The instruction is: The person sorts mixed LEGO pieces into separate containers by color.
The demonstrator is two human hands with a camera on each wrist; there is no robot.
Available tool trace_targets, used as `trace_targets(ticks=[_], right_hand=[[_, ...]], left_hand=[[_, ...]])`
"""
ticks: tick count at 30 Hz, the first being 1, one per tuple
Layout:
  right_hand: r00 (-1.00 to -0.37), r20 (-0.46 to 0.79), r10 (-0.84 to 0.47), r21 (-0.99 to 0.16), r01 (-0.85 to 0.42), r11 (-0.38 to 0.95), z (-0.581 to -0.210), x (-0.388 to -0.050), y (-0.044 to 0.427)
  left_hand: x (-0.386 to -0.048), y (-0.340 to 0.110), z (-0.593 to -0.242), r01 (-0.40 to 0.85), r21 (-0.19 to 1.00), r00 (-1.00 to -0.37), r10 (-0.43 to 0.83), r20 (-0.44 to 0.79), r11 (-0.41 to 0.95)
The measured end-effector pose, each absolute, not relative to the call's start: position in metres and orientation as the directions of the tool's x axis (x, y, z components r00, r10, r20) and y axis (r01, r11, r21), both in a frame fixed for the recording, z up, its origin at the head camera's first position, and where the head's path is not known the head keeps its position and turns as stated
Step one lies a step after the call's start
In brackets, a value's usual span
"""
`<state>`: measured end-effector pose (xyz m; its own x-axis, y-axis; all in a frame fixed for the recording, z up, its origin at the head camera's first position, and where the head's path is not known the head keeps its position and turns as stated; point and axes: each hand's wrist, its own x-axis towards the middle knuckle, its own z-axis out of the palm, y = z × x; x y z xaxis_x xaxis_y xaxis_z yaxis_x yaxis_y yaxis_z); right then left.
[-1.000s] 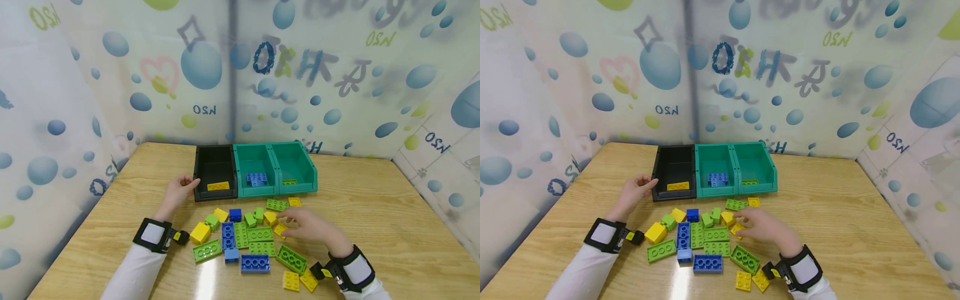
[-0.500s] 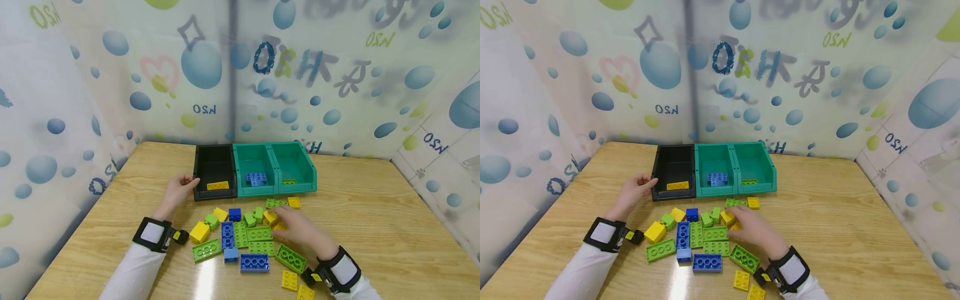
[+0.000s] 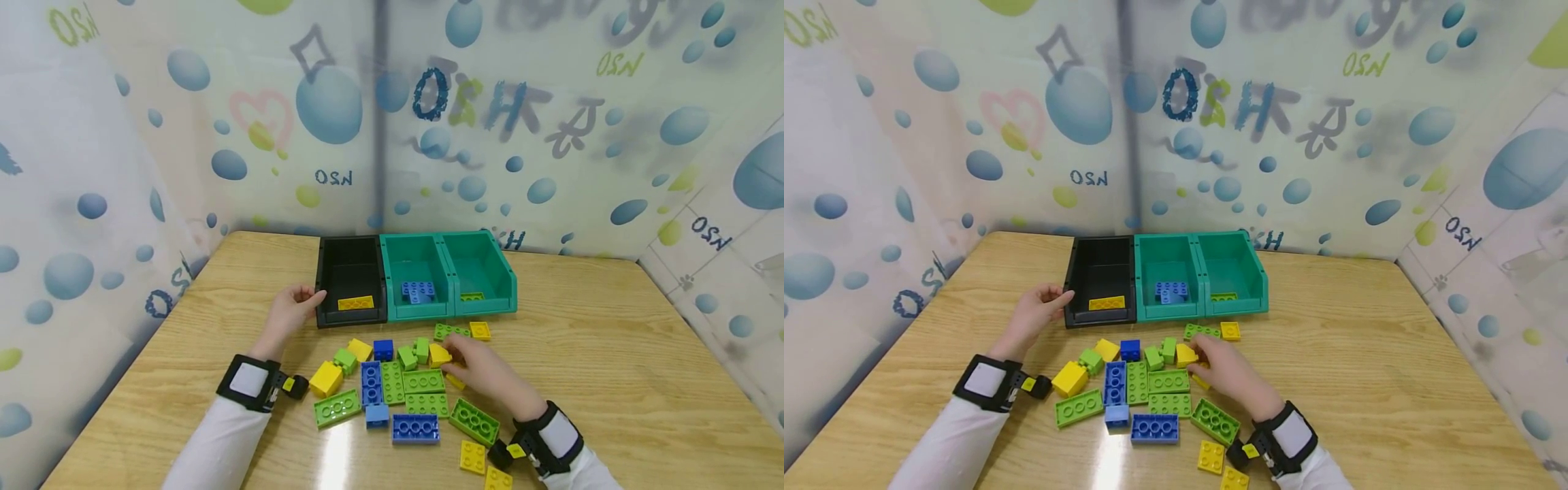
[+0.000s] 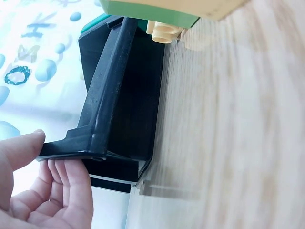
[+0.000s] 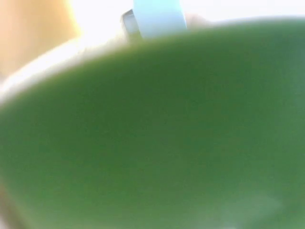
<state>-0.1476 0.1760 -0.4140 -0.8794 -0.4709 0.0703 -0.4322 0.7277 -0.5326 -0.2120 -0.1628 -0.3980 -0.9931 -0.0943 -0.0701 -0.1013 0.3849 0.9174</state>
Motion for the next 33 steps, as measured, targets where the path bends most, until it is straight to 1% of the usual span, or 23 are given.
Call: trace_targets(ticks=[13,19,26,33], right_hand=[[-0.89,0.108,-0.444,-0.549,-0.426,0.719,-0.425,-0.149,0.173],[-0.903,0.109,-0.415,-0.6,-0.392,0.697,-0.428,-0.151,0.174],[-0.917,0.128,-0.378,-0.665,-0.362,0.654,-0.42,-0.149,0.175],[-0.905,0.199,-0.375,-0.654,-0.408,0.637,-0.409,-0.151,0.182]], left_hand=[[-0.212,-0.162,-0.399,-0.086,0.918,-0.994,-0.093,-0.054,0.387],[-0.212,-0.162,-0.399,-0.096,0.913,-0.993,-0.103,-0.06,0.397],[-0.212,-0.162,-0.399,-0.1,0.912,-0.993,-0.103,-0.064,0.398],[-0.212,-0.162,-0.399,-0.103,0.914,-0.993,-0.097,-0.071,0.392]])
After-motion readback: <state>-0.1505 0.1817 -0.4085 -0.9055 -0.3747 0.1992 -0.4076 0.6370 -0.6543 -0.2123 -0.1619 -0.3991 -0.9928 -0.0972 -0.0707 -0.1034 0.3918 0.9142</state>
